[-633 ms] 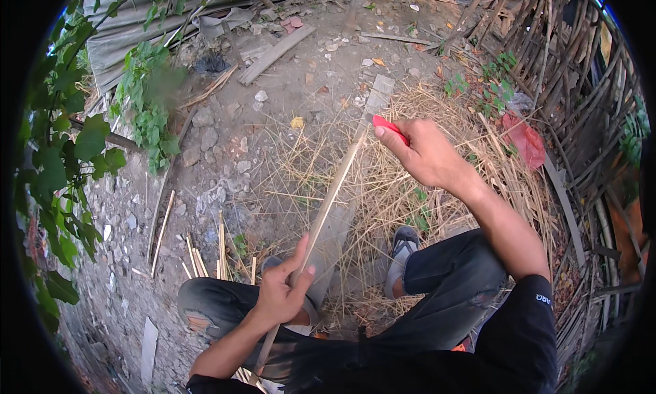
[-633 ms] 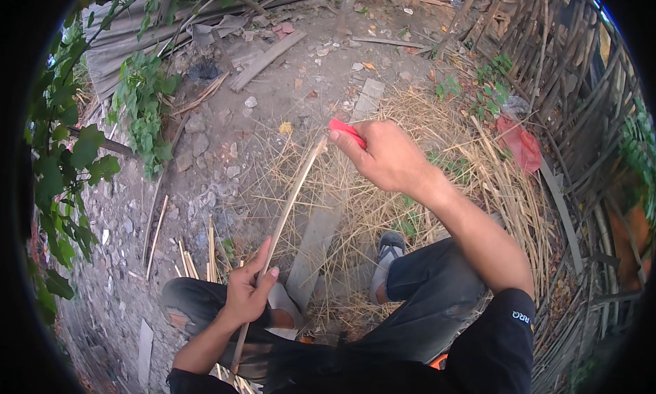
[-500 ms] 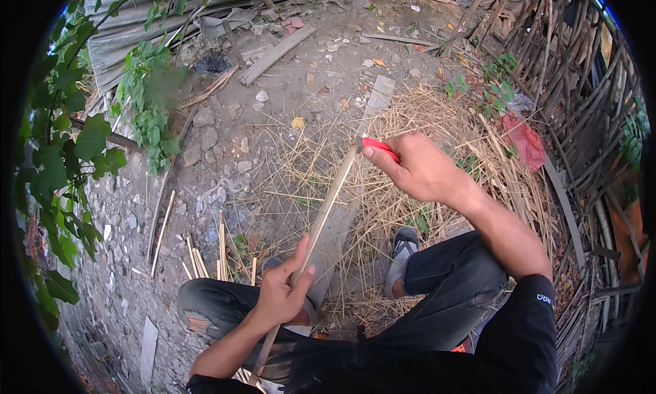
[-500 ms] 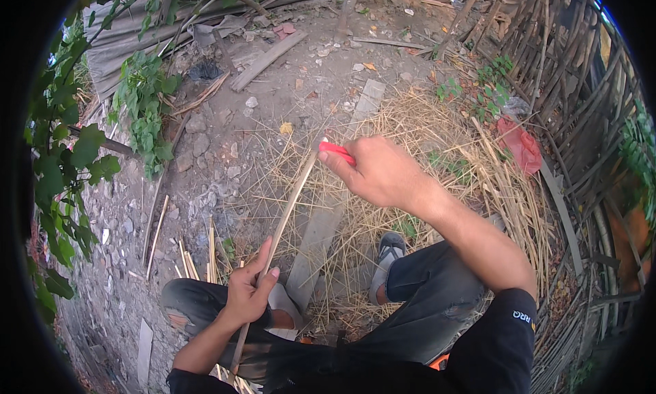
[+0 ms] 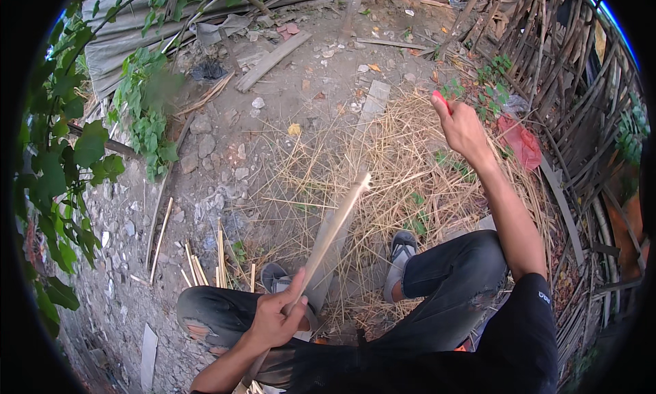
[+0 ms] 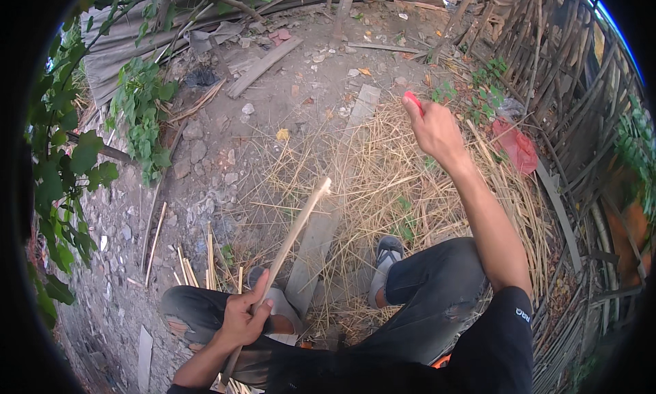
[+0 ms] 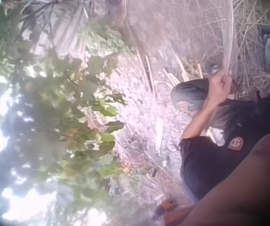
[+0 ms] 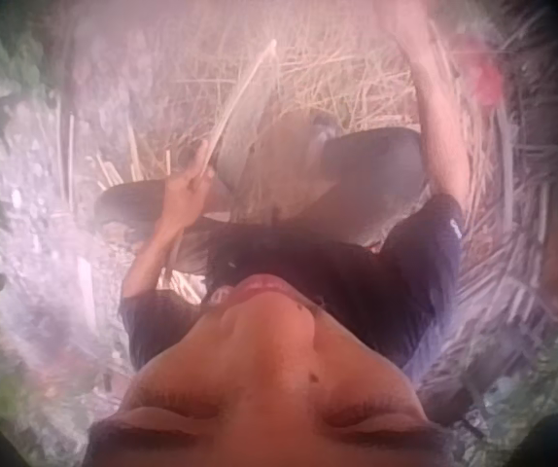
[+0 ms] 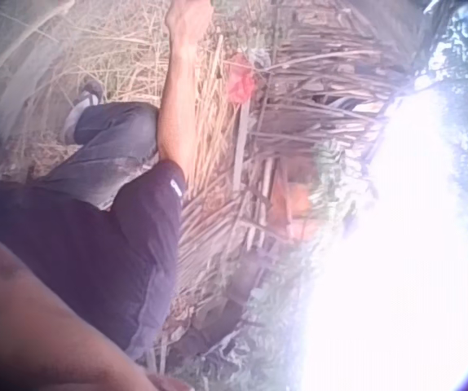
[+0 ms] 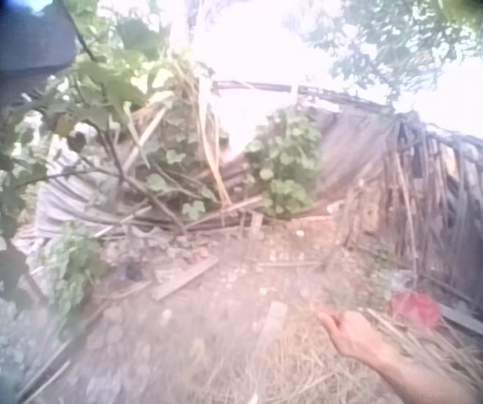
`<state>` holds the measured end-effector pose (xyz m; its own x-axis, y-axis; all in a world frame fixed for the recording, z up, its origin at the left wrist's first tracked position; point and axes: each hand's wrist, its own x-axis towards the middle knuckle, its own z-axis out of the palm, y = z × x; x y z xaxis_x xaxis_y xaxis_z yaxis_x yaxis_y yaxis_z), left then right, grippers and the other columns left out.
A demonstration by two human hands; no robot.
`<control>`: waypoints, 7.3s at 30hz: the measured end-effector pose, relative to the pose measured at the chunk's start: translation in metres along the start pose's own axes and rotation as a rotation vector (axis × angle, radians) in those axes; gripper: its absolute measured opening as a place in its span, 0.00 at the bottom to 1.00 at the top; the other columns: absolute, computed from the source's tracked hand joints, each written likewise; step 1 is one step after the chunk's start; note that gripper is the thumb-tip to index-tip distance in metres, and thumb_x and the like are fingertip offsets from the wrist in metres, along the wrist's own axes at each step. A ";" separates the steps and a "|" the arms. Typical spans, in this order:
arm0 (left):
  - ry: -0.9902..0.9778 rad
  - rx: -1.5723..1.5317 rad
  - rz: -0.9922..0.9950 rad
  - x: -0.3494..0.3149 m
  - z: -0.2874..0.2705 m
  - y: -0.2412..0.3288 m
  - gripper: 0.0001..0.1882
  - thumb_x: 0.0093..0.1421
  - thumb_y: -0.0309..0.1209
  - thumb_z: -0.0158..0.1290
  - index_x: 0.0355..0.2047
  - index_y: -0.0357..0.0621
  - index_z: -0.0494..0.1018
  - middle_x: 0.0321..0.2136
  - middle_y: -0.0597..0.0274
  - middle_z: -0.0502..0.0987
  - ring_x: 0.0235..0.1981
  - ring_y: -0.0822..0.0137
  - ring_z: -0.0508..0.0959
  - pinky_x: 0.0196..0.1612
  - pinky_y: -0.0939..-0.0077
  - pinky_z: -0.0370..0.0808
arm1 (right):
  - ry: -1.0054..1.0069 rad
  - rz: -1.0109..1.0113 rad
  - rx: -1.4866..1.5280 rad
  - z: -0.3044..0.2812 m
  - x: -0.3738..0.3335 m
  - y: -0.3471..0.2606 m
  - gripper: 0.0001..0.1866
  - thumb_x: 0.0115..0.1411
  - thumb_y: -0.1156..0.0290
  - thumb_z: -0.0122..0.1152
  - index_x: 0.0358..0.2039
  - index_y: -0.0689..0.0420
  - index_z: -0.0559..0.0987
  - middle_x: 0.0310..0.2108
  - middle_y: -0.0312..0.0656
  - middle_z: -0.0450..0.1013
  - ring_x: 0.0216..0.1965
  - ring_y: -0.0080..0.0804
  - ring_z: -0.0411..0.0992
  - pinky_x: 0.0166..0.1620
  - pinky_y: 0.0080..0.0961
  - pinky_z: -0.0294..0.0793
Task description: The person sits on the ground and uses a red utility knife to shave and smooth long bamboo strips. They hold the strips with one hand and scrape along the length with the knife, occasionally rotating the strips to work different sides.
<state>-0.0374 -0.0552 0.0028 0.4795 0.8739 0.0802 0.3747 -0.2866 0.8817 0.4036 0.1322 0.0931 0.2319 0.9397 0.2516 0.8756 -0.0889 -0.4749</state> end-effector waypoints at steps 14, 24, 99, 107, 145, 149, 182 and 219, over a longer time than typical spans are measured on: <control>0.097 0.015 -0.036 0.016 -0.002 -0.009 0.29 0.65 0.23 0.54 0.67 0.35 0.65 0.48 0.39 0.82 0.43 0.73 0.82 0.44 0.78 0.76 | -0.453 -0.419 0.050 0.019 -0.079 -0.104 0.33 0.71 0.46 0.49 0.22 0.65 0.79 0.16 0.59 0.71 0.23 0.62 0.75 0.32 0.52 0.73; 0.060 0.128 -0.048 0.006 -0.005 0.003 0.31 0.60 0.19 0.55 0.66 0.34 0.67 0.24 0.47 0.78 0.22 0.69 0.77 0.32 0.75 0.75 | -0.171 -0.286 -0.106 0.070 -0.037 -0.037 0.38 0.71 0.40 0.46 0.26 0.68 0.81 0.21 0.61 0.76 0.28 0.58 0.79 0.37 0.52 0.79; -0.372 -1.010 -0.370 0.100 0.019 0.063 0.28 0.76 0.32 0.38 0.74 0.52 0.50 0.19 0.70 0.59 0.13 0.80 0.57 0.16 0.84 0.57 | -0.528 0.071 1.481 0.026 -0.054 -0.055 0.25 0.71 0.44 0.53 0.40 0.58 0.76 0.16 0.28 0.65 0.11 0.13 0.51 0.16 0.15 0.50; -0.476 -0.960 -0.344 0.091 0.033 0.042 0.31 0.78 0.37 0.36 0.76 0.42 0.44 0.37 0.57 0.74 0.22 0.75 0.71 0.26 0.83 0.70 | -0.458 0.085 1.495 0.031 -0.039 -0.046 0.10 0.66 0.65 0.68 0.39 0.55 0.78 0.16 0.24 0.63 0.11 0.13 0.52 0.18 0.17 0.51; -0.260 -0.800 -0.286 0.087 0.029 0.023 0.20 0.78 0.38 0.41 0.65 0.45 0.62 0.29 0.69 0.69 0.18 0.83 0.62 0.20 0.87 0.60 | -0.494 -0.218 0.494 0.032 -0.071 -0.074 0.25 0.71 0.49 0.56 0.36 0.63 0.80 0.22 0.46 0.76 0.27 0.39 0.77 0.33 0.37 0.74; -0.196 -0.851 -0.351 0.093 0.027 0.026 0.23 0.77 0.36 0.42 0.70 0.54 0.59 0.30 0.71 0.67 0.19 0.83 0.59 0.20 0.87 0.56 | -0.584 -0.472 0.285 0.030 -0.099 -0.088 0.29 0.73 0.47 0.48 0.35 0.64 0.79 0.18 0.53 0.71 0.22 0.57 0.73 0.31 0.46 0.73; -0.099 -0.543 -0.352 0.076 0.021 0.011 0.31 0.74 0.31 0.48 0.75 0.51 0.54 0.23 0.73 0.66 0.19 0.83 0.60 0.20 0.85 0.60 | -0.156 -0.464 -0.152 0.072 -0.052 -0.049 0.34 0.71 0.41 0.48 0.26 0.62 0.80 0.19 0.54 0.76 0.24 0.55 0.78 0.30 0.50 0.77; -0.116 -0.626 -0.483 0.050 0.012 0.003 0.32 0.73 0.30 0.50 0.74 0.50 0.54 0.24 0.74 0.68 0.18 0.82 0.63 0.20 0.85 0.62 | -0.578 -0.260 0.034 0.060 -0.064 -0.081 0.35 0.73 0.43 0.43 0.30 0.64 0.81 0.24 0.60 0.76 0.31 0.63 0.78 0.41 0.54 0.76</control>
<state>-0.0026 -0.0170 0.0039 0.4700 0.7887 -0.3961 0.0636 0.4174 0.9065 0.2929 0.0993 0.0646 -0.2612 0.9566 -0.1294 0.8562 0.1677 -0.4886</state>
